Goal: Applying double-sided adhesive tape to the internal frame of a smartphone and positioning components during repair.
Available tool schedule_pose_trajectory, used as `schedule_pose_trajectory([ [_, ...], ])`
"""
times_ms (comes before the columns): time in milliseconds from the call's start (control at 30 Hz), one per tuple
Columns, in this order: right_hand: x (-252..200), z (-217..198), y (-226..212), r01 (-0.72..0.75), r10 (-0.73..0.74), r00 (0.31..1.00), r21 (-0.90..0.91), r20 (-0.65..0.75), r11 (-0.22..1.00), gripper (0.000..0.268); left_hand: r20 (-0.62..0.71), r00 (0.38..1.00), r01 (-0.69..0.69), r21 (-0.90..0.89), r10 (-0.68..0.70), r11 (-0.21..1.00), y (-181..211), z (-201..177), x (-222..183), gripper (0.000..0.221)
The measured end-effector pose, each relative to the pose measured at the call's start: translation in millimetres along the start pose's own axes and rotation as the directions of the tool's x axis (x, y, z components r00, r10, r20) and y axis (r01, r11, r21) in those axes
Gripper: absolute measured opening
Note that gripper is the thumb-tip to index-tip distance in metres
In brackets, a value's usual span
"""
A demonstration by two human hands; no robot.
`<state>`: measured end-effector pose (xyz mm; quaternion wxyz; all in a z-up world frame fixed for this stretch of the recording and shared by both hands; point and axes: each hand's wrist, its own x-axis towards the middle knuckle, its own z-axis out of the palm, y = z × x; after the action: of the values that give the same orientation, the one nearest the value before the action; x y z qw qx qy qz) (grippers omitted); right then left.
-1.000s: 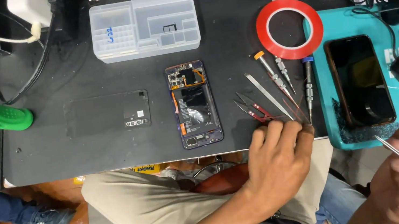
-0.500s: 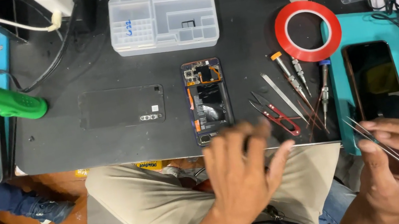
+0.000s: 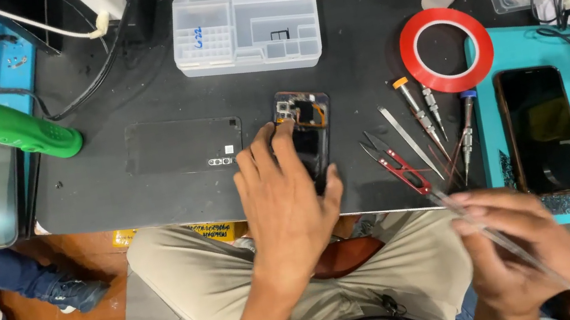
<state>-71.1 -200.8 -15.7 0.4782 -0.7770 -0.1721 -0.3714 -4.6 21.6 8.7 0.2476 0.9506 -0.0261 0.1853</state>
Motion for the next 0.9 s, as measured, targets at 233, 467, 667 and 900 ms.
schedule_pose_trajectory([
  [233, 22, 45, -33, 0.001, 0.023, 0.959, -0.086, 0.282, 0.996, 0.011, 0.401, 0.863, -0.207, -0.273, 0.307, 0.939, -44, -45, 9, 0.059],
  [467, 34, 52, -18, 0.093, -0.047, 0.962, -0.161, 0.269, 0.983, 0.011, 0.465, 0.810, -0.230, -0.308, 0.357, 0.923, -57, -49, 16, 0.065],
  [667, 37, 50, -17, 0.090, -0.071, 0.920, -0.030, 0.384, 0.996, 0.010, 0.438, 0.819, -0.250, -0.307, 0.369, 0.918, -55, -46, 19, 0.053],
  [900, 37, 49, -15, 0.053, -0.045, 0.912, -0.008, 0.408, 0.999, 0.012, 0.435, 0.836, -0.203, -0.321, 0.334, 0.925, -55, -43, 19, 0.046],
])
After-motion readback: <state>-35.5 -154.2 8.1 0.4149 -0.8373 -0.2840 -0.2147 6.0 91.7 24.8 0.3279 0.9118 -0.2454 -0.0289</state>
